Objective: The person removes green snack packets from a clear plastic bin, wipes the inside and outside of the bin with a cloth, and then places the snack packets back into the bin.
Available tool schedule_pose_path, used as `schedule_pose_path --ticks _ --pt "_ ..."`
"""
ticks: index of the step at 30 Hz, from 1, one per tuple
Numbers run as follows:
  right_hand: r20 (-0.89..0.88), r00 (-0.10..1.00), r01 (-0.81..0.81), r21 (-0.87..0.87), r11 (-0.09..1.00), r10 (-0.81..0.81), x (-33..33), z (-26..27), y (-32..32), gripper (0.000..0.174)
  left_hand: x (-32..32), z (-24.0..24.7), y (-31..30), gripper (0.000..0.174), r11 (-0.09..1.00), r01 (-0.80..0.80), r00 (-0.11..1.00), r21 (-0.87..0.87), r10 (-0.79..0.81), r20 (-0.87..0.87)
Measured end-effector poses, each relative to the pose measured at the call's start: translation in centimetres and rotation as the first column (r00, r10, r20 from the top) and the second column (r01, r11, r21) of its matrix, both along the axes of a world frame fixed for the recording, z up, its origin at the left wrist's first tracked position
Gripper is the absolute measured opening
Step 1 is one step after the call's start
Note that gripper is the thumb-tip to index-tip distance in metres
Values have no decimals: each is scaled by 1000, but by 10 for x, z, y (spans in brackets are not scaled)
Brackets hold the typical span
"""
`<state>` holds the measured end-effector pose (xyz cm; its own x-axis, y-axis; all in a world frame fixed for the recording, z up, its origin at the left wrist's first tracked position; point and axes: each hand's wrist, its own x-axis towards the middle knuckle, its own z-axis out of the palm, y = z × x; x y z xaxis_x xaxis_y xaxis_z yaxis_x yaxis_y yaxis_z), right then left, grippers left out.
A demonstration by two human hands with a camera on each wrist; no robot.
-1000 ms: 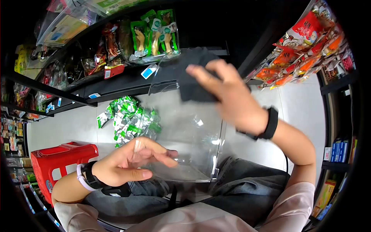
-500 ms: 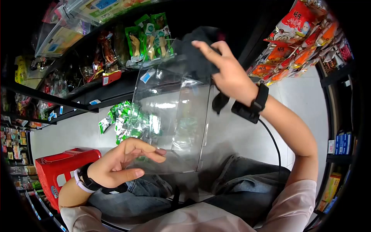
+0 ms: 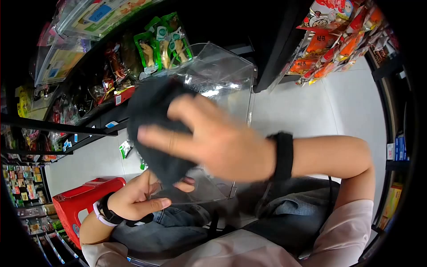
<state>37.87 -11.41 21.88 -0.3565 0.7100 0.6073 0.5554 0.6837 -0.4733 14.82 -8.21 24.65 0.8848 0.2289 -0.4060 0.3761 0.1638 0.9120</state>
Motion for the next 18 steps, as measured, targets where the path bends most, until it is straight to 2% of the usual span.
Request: schedule_pose_path --ticks 1,2,3,4,5,6,7,8,9,10,11,13,15,16,17,18 --pt "41 998 52 49 997 -54 13 -3 14 45 2 -4 0 45 1000 -11 990 -9 12 142" --pt "73 985 158 -1 987 -157 25 -3 23 50 2 -4 0 45 1000 5 987 3 -6 158" --pt "17 960 279 14 960 -280 36 -6 31 55 2 -1 -2 45 1000 8 988 0 -8 155" --pt "-42 961 269 -82 960 -273 53 -11 40 58 4 3 -6 43 999 -41 989 -21 43 145" --pt "-12 929 362 -161 918 -369 64 -22 47 70 3 5 -7 40 995 -89 987 -39 93 132" --pt "-7 914 398 -178 900 -405 79 -39 52 67 -2 2 -3 46 998 -22 985 -51 31 170" --pt "60 893 442 -293 848 -445 90 -47 50 62 -3 2 -2 46 998 -18 986 -53 26 167" --pt "98 868 491 -313 813 -487 100 -64 48 57 -4 1 -2 47 997 -26 985 -73 38 171" --pt "65 863 467 -481 742 -501 109 -76 42 53 -4 0 -3 48 995 -35 983 -94 51 177" --pt "101 854 472 -564 678 -510 119 -95 35 52 -6 0 -4 48 995 -32 983 -98 50 178" --pt "89 884 368 -738 566 -459 121 -80 22 45 -8 1 -6 44 991 -88 983 -103 104 152" --pt "-22 857 186 -919 348 -516 142 -117 11 42 -10 6 -4 41 981 -151 979 -118 165 122" --pt "-263 839 3 -874 487 -477 168 -134 2 41 -9 12 6 34 988 68 997 136 -72 24" --pt "-136 865 103 -894 436 -483 182 -129 0 41 -8 11 1 28 979 24 999 204 -31 30" --pt "-445 616 -420 -884 207 -650 191 -124 -4 41 -8 10 0 28 981 10 999 195 -18 38" --pt "-438 648 -355 -898 262 -623 190 -108 -4 38 -7 10 2 28 950 107 993 294 -119 22"
